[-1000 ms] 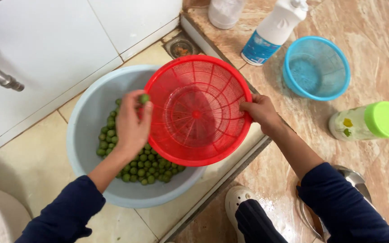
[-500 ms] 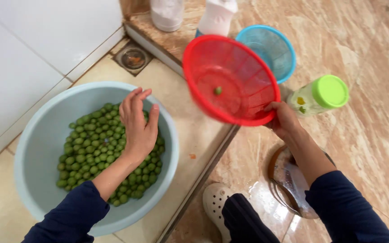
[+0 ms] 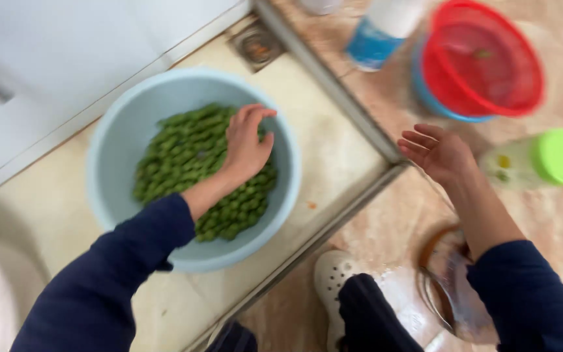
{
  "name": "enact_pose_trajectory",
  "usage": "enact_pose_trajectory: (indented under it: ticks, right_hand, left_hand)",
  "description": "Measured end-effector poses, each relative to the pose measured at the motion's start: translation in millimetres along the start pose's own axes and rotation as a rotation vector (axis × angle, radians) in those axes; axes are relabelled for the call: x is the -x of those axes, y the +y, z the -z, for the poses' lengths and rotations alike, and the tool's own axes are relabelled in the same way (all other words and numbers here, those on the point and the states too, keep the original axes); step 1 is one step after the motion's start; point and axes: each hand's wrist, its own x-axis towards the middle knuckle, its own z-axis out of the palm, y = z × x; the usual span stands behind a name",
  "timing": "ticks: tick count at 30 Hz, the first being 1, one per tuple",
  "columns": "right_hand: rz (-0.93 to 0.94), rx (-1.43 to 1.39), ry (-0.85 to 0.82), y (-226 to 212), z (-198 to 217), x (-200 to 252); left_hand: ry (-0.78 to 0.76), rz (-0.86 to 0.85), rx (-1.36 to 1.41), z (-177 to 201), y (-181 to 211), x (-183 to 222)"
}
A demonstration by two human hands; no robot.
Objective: Washing a large quantity of small green fruit in a basin and transferring them to a colander.
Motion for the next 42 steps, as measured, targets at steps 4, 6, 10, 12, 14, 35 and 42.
enact_pose_trajectory:
  ticks: [4,6,10,12,14,35,42]
  right_hand:
    - [-0.058,0.257,-0.164,26.5,-110.9,13.2]
    - [-0.030,0.382,-0.290,33.8,-176.9,27.9]
    - [-0.039,0.531,-0.457,88.2,-261.6,11.1]
    - [-0.013,0.718,-0.516,119.4,-294.1,-8.3]
    - [0.200,0.982,-0.527,161.8,-296.7,-46.3]
    - [1.411,1.883,-1.458,272.0,-312.6,37.1]
    - [1.026,2.207,-0.756,229.1,-367.5,-39.4]
  left_hand:
    - [0.070,0.126,-0.093,59.8,-72.1,25.3]
    - [0.027,0.344,-0.111,88.0,-104.7,38.4]
    - [0.105,0.467,-0.191,108.3,-187.5,95.0]
    - [0.095,0.565,-0.254,107.2,-224.6,122.6]
    - [0.043,0.610,-0.314,101.1,-238.2,140.3]
    - [-0.081,0.593,-0.332,73.4,-218.3,138.0]
    - [-0.892,0.943,-0.365,110.0,-102.6,128.0]
